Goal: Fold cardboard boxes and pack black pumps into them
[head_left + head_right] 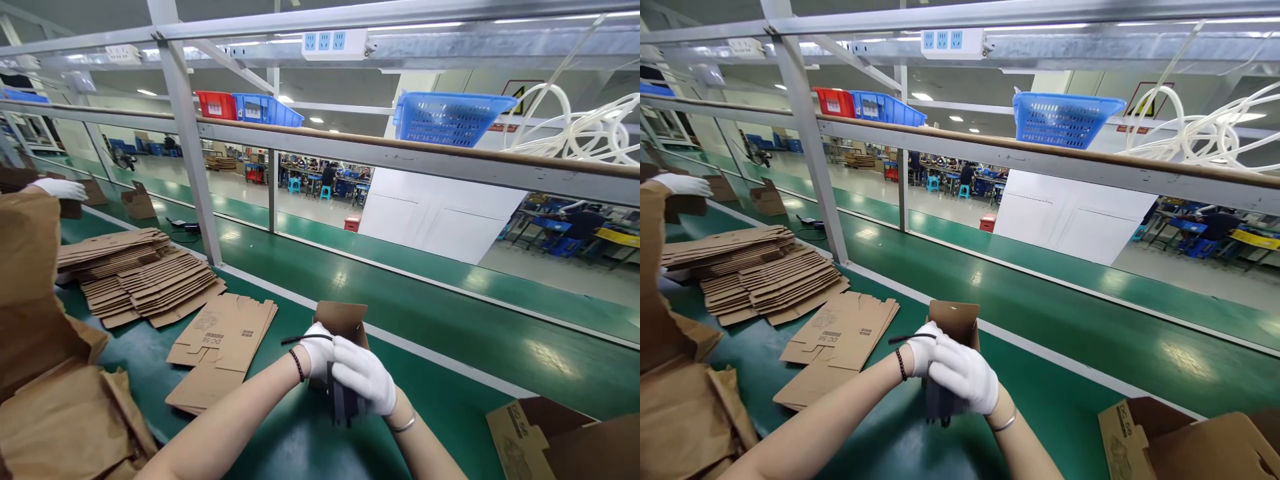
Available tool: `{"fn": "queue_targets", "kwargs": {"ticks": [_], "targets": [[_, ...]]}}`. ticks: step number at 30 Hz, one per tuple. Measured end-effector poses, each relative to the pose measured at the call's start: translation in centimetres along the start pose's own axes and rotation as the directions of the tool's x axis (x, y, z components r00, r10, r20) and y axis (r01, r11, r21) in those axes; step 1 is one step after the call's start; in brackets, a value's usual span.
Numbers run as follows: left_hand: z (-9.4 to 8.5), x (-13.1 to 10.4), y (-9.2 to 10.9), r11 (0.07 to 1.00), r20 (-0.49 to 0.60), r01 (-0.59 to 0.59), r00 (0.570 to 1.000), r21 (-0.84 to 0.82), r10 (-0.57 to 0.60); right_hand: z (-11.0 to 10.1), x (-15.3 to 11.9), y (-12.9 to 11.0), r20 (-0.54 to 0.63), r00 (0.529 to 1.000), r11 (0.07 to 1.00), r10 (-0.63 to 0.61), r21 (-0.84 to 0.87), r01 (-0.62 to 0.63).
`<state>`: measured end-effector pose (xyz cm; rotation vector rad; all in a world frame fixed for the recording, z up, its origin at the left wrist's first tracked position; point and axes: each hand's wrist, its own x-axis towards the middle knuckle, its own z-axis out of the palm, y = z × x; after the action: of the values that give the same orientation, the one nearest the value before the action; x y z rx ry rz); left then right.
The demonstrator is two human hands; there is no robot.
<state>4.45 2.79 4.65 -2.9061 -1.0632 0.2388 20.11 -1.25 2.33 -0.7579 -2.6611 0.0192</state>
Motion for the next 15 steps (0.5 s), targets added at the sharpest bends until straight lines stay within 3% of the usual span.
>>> {"fn": "queue_targets", "kwargs": {"ticks": [3,4,6,10,15], "targets": [[0.4,-0.1,-0.3,1.0,-0.062,-0.011,0.998,-0.019,0.01,0.2,0.5,1.0,-0.125,0.951,0.959,0.282,0.047,-0.278],[0.4,-0.2,-0.3,1.0,-0.077,-0.005,0.997,-0.023,0.003,-0.3,0.9,1.1,-0.105,0.915,0.921,0.389,0.035,-0.387],[0.6,-0.2,-0.3,1.0,-0.087,0.01,0.996,-0.026,-0.013,-1.4,2.1,1.3,0.039,0.836,0.835,0.548,-0.082,-0.544],[0.7,-0.5,-0.1,0.999,-0.061,0.03,0.998,-0.017,-0.031,-2.9,5.6,1.7,0.282,0.686,0.738,0.67,-0.343,-0.581],[0.4,-1.6,-1.1,1.0,-0.045,0.026,0.999,-0.003,-0.027,-1.7,8.6,2.1,0.425,0.617,0.749,0.663,-0.402,-0.527]]}}
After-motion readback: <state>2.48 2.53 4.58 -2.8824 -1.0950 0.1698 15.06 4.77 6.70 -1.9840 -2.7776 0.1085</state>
